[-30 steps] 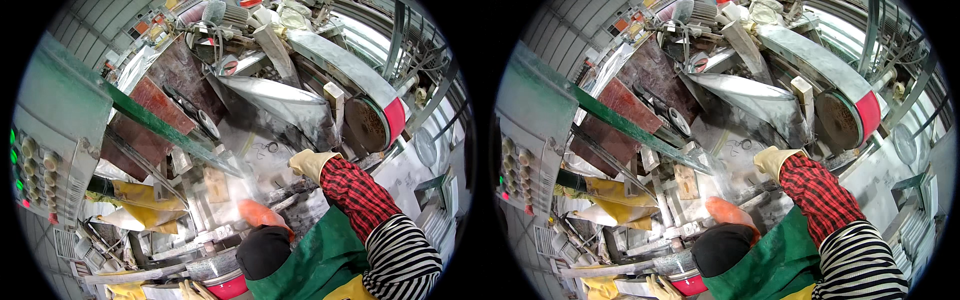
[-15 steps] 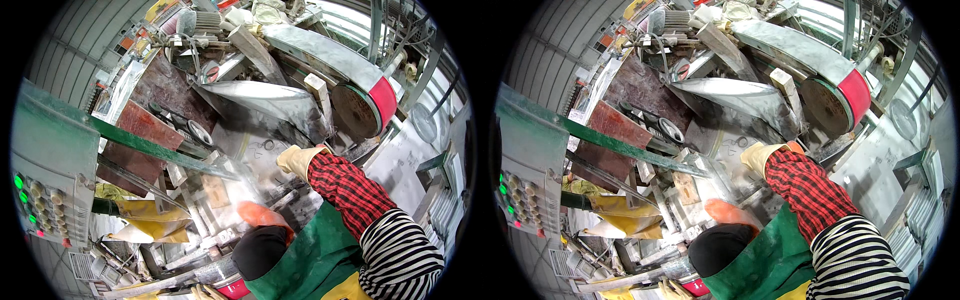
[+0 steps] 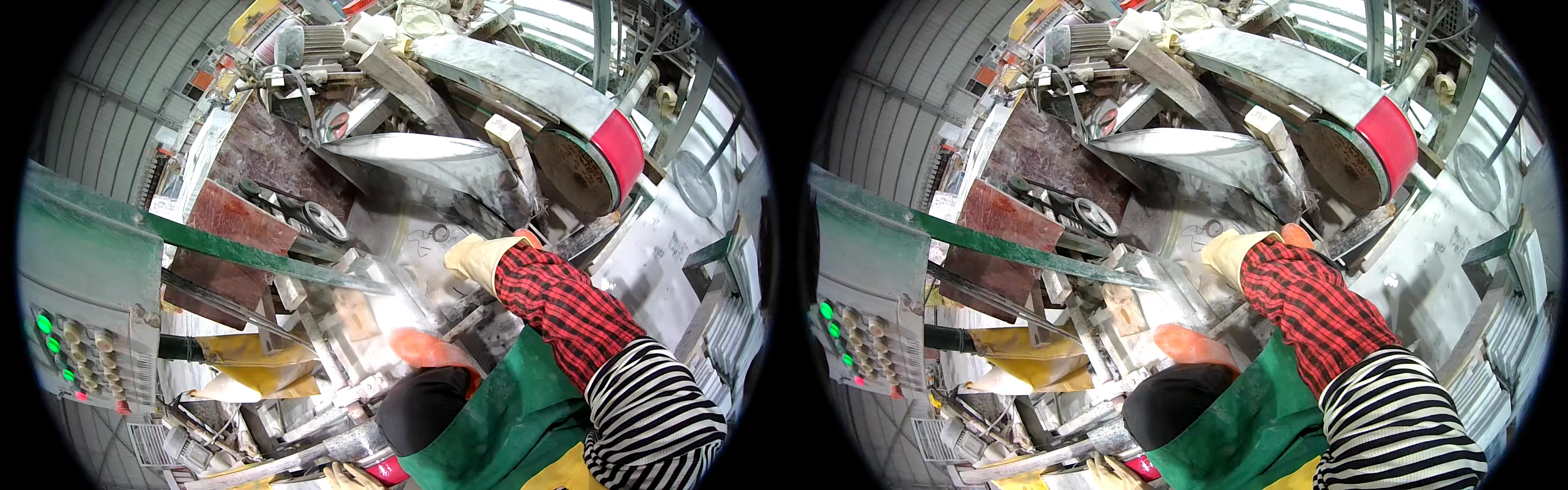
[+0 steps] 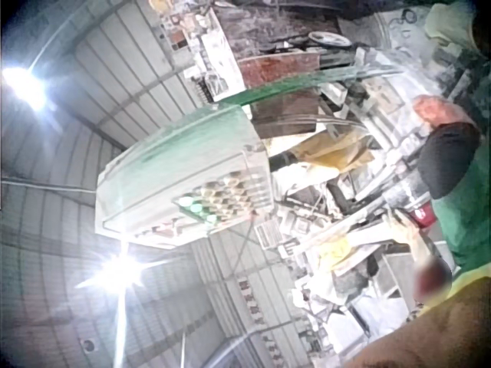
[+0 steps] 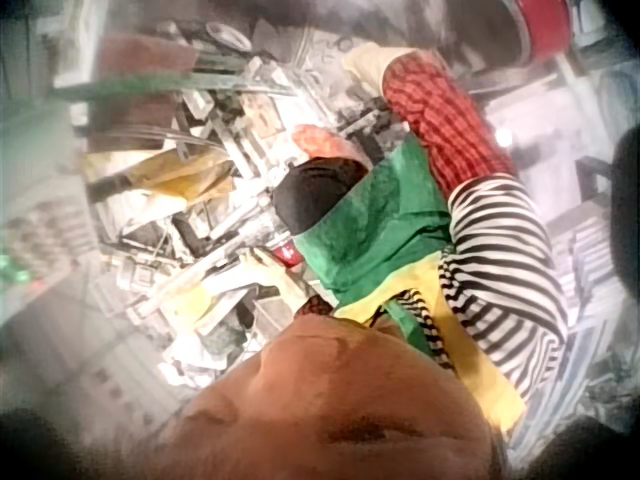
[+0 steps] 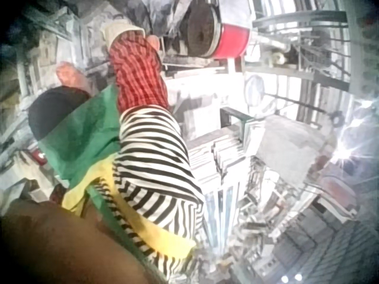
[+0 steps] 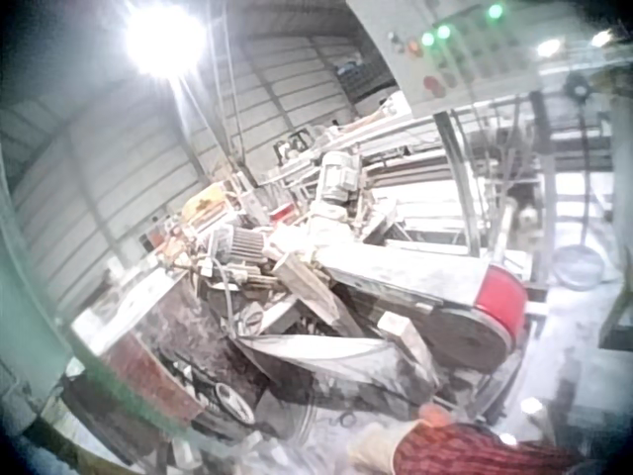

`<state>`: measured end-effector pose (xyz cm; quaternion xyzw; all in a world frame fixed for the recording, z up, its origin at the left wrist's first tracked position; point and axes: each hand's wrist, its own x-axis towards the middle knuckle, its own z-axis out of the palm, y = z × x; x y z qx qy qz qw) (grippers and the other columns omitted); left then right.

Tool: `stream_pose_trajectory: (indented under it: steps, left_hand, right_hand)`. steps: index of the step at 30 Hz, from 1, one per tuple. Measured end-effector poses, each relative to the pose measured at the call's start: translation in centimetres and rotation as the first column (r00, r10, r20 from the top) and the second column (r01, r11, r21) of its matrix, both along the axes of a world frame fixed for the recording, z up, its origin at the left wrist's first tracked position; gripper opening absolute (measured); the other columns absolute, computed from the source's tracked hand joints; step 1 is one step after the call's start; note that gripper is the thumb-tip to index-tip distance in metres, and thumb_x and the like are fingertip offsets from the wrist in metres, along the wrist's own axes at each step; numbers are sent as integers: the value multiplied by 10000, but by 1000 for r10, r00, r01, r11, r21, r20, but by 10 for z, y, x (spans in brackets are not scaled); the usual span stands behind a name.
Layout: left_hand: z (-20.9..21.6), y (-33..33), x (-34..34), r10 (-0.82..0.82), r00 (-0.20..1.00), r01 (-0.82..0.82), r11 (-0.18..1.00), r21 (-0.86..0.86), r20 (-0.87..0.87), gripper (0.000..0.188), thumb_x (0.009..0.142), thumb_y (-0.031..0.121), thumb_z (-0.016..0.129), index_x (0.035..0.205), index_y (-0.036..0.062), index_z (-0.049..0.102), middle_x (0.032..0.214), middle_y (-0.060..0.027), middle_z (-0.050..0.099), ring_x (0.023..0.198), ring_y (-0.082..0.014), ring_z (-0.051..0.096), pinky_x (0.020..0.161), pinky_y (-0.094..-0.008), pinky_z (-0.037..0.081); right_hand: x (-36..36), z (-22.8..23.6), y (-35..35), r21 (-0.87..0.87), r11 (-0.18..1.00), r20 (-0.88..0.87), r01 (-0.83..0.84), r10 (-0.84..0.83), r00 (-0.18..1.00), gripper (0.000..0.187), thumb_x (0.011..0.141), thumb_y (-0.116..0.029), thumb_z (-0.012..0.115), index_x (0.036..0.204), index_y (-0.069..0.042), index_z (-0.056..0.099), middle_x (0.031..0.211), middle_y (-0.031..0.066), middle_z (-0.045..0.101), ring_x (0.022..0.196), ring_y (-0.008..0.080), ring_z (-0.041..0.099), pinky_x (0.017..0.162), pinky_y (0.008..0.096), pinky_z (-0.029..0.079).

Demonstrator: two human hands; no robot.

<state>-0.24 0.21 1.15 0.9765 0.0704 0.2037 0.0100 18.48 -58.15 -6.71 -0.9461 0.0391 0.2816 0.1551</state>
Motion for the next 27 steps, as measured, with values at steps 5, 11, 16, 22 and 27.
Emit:
stream_pose_trajectory:
  steps: [5, 11, 16, 22, 27]
  left_hand:
    - [1, -14, -4, -36, 998, 34, 999, 20, 61, 439, 1013, 362, 568, 1211, -5, 706, 1369, -269, 592, 1299, -423, 531, 1132, -504, 391]
    - [3, -23, -6, -7, 999, 5, 997, 74, 36, 438, 1013, 366, 568, 1214, 1, 705, 1377, -276, 583, 1295, -435, 531, 1128, -517, 394]
    - [15, -44, -11, -81, 994, 81, 997, 0, 68, 471, 1017, 370, 564, 1238, -29, 680, 1379, -298, 570, 1298, -443, 523, 1130, -515, 387]
    - [21, -58, -12, -75, 995, 76, 997, -19, 65, 481, 1018, 371, 562, 1241, -41, 672, 1360, -298, 582, 1288, -443, 529, 1122, -512, 394]
    - [27, -81, -13, 5, 995, 0, 999, -50, 100, 484, 1016, 366, 556, 1240, -48, 670, 1340, -296, 599, 1266, -440, 551, 1105, -490, 418]
  right_hand:
    - [1, 4, 0, -10, 1000, -49, -2, 1, 999, 351, 731, -221, 783, 1081, -194, 789, 1032, 94, 771, 970, 318, 742, 774, 503, 581]
    - [7, -4, 0, -6, 1000, -86, -24, 24, 996, 326, 719, -197, 777, 1044, -191, 798, 979, 85, 775, 929, 323, 747, 752, 504, 579]
    - [8, -9, 1, -6, 1000, -88, 14, -15, 996, 331, 715, -192, 779, 1046, -191, 798, 973, 95, 774, 923, 328, 747, 750, 507, 578]
    - [1, 12, 0, -3, 999, -93, -49, 49, 994, 357, 747, -201, 773, 1103, -174, 782, 1073, 96, 767, 1000, 323, 734, 777, 511, 575]
    - [4, 11, 1, 0, 1000, -120, -19, 19, 993, 387, 748, -206, 775, 1134, -172, 772, 1082, 91, 766, 1016, 313, 733, 794, 503, 574]
